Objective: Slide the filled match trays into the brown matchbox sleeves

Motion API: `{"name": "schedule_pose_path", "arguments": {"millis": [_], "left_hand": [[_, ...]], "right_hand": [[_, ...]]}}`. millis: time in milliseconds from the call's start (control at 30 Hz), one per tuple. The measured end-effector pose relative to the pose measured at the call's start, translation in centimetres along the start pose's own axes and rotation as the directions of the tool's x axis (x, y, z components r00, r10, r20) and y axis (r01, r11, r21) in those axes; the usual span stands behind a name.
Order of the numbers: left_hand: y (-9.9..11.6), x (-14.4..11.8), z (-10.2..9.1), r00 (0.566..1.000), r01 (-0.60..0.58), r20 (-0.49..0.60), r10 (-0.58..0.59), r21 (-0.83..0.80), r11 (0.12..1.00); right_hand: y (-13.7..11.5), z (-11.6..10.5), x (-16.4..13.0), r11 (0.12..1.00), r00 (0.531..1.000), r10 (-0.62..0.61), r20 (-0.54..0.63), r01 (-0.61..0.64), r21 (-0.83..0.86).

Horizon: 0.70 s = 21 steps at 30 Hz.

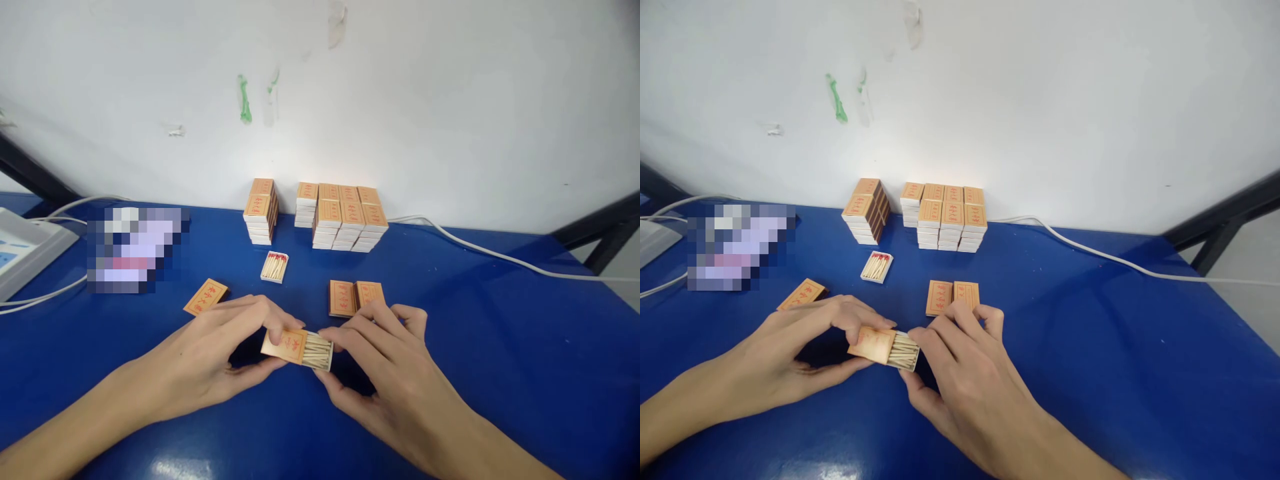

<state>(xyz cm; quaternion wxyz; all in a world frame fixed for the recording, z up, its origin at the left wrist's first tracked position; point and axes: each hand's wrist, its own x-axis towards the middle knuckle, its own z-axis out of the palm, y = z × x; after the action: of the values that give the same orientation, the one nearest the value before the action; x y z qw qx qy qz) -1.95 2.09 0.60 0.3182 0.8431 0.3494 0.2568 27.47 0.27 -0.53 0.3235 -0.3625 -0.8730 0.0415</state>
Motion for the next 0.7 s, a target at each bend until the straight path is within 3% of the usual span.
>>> {"name": "schedule_pose_path", "arguments": {"millis": [167, 400, 533, 700], "left_hand": [[0.6, 0.0, 0.4, 0.999, -0.042, -0.019, 0.041, -0.059, 0.997], [0.4, -0.5, 1.0, 0.996, -0.008, -0.092, -0.012, -0.222, 0.975], [0.4, -0.5, 1.1, 0.998, 0.034, -0.038, -0.049, -0.314, 0.949], [0.6, -0.5, 0.7, 0.989, 0.146, 0.051, -0.137, -0.315, 0.938]], "right_hand": [[0.0, -0.5, 0.4, 0.992, 0.999, 0.001, 0.040, -0.006, 0.127], [0.0, -0.8, 0.5, 0.949, 0.993, 0.019, 0.118, -0.055, 0.311], [-0.1, -0.7, 0.2, 0.946, 0.989, -0.007, 0.146, -0.041, 0.323], [-0.3, -0.6, 0.1, 0.970, 0.987, -0.037, 0.158, -0.002, 0.242]]}}
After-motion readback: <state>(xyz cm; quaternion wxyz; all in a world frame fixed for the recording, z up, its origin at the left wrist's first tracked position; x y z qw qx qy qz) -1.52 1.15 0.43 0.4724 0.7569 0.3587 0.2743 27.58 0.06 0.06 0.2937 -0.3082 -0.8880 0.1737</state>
